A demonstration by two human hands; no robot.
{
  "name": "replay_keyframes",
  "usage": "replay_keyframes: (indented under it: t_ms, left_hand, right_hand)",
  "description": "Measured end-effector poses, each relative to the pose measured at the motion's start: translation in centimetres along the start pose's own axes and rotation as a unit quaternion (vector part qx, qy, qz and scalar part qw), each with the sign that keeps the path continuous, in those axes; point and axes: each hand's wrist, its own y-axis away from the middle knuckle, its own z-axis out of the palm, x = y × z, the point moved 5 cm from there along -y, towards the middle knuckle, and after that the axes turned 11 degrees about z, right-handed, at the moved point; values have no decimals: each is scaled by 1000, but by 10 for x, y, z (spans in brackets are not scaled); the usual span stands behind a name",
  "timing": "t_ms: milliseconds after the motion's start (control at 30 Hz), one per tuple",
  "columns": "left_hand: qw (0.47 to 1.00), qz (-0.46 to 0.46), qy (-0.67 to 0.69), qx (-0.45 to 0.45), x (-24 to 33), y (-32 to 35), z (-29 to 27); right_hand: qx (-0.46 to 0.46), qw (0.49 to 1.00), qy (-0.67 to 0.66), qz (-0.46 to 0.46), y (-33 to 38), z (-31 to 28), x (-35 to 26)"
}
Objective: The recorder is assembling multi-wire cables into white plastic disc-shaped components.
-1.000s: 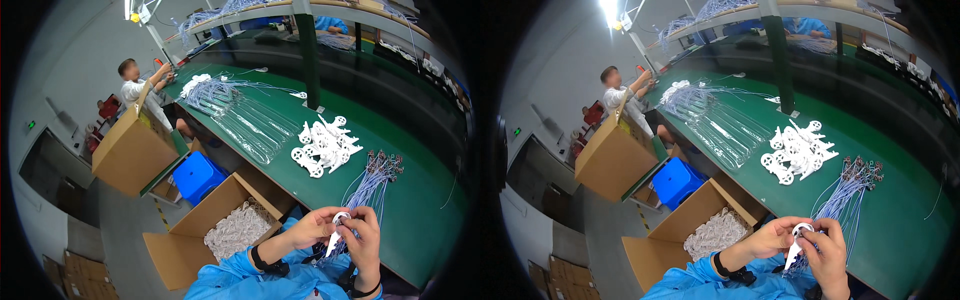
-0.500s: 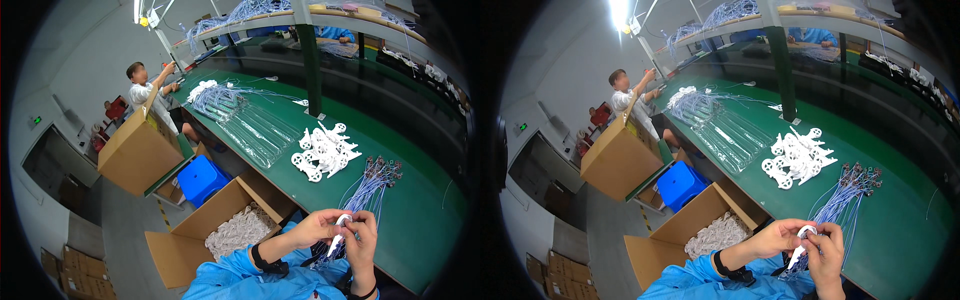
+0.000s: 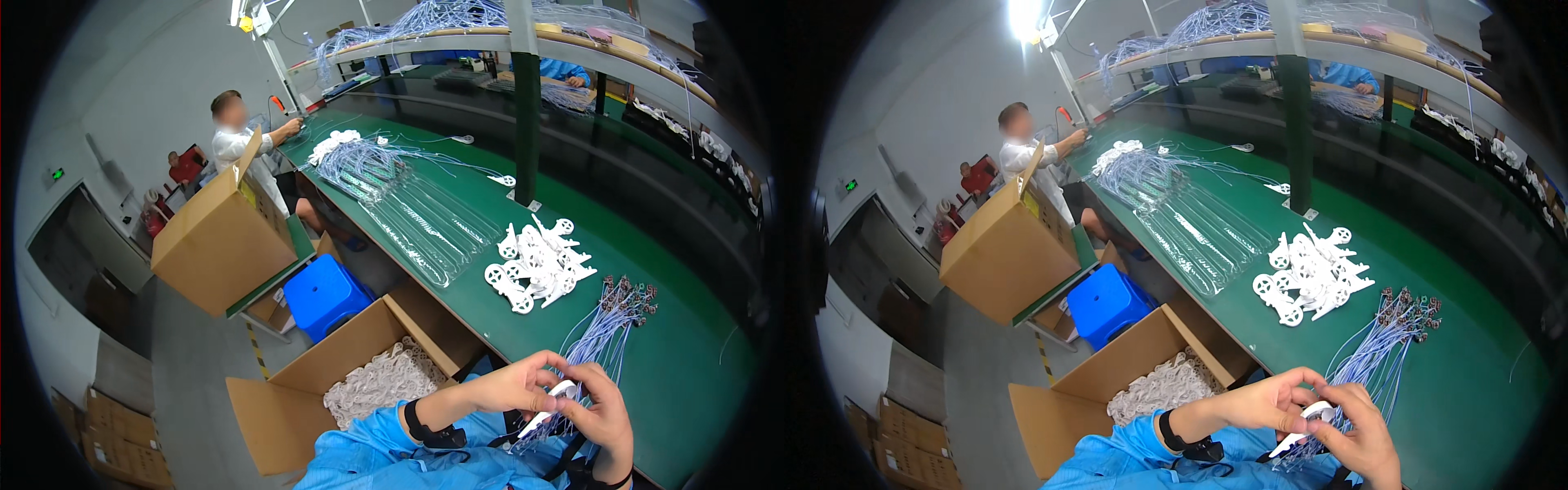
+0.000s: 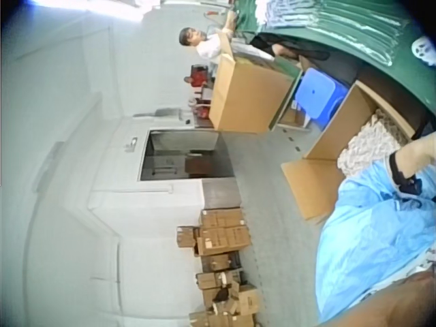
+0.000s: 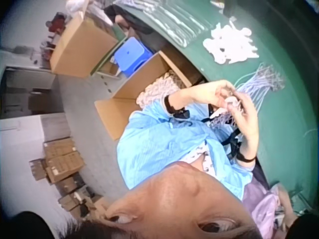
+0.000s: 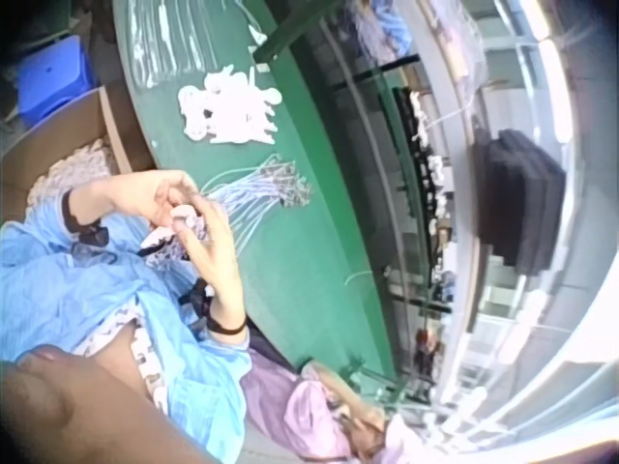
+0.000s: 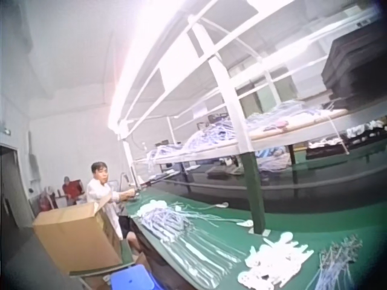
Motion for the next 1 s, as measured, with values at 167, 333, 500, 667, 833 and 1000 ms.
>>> replay_keyframes:
  t_ms: [167,333,500,667,833,1000]
  left_hand:
    - [999,-16,-21,-36,2,8,-10]
    - [989,-78,-105,-69,4,28,-37]
    - [974,-127,-188,-19,18,42,-67]
    - [933,-213,-290,24,31,45,-90]
    - [913,-189,-360,21,57,5,-103]
    - [864,-72,-467,171,101,-121,-135]
  right_hand:
    - [-136,989,55,-7,-16,3,-15]
    - [-135,991,-10,1,-41,-29,-26]
    - [-83,972,-218,21,-58,-100,-1]
    - [-69,981,-169,59,-84,-167,32]
    - [7,992,-76,104,-105,-239,83]
    - [139,987,-35,74,-143,-306,152]
